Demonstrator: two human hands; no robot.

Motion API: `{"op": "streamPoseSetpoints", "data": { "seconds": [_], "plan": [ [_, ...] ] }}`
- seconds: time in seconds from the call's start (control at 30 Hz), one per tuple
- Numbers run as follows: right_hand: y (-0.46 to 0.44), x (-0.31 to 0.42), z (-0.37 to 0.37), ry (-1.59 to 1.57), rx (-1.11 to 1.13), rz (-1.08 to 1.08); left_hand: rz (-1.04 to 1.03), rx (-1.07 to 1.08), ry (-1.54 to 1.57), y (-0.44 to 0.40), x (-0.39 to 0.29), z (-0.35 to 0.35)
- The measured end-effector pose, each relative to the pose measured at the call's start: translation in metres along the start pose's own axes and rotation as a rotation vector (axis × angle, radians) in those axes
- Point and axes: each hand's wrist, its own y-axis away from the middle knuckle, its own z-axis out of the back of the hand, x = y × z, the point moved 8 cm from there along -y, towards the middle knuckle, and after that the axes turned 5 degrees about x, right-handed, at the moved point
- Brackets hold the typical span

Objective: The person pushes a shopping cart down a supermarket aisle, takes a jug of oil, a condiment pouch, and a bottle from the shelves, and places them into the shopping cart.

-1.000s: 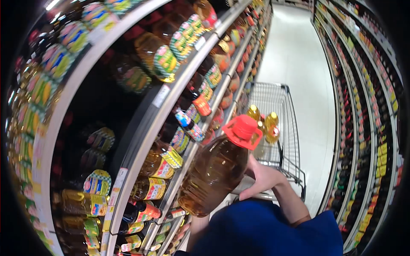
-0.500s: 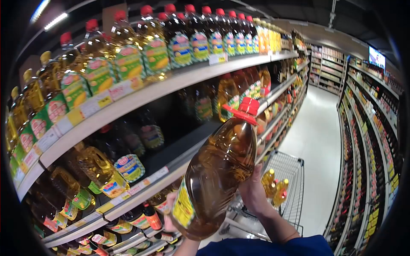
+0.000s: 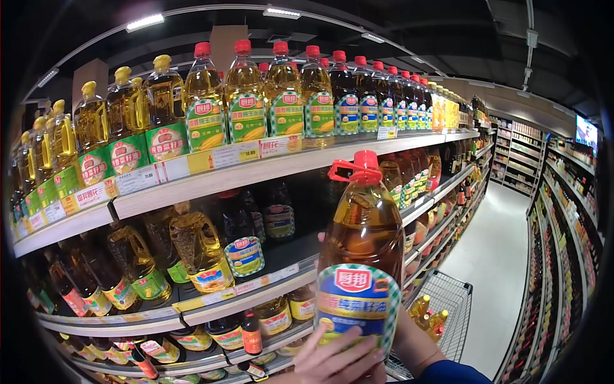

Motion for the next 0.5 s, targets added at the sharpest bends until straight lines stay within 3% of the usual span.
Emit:
{"op": "streamPoseSetpoints", "data": {
  "seconds": [0.13,0.23,0.3,0.4,0.47,0.5],
  "plan": [
    [-0.008,-0.041,-0.008,-0.601,0.455,-0.249,0.074,0.039,0.009,-0.009,-0.001,-0.006],
    [-0.006,-0.036,-0.005,-0.642,0.569,-0.199,0.086,0.103,0.066,0.001,0.013,-0.022],
    [-0.001,-0.021,0.013,-0.428,0.295,-0.066,0.096,0.148,0.105,0.005,0.020,-0.033],
    [0.008,0.023,0.062,-0.083,-0.042,0.194,0.409,0.117,0.115,-0.015,0.045,-0.045],
    [0.022,0.057,0.073,0.159,-0.233,0.382,0.708,0.304,0.569,0.006,0.083,-0.079],
    [0.031,0.073,0.069,0.283,-0.319,0.463,0.722,0.402,0.793,0.011,0.089,-0.099]
  ]
}}
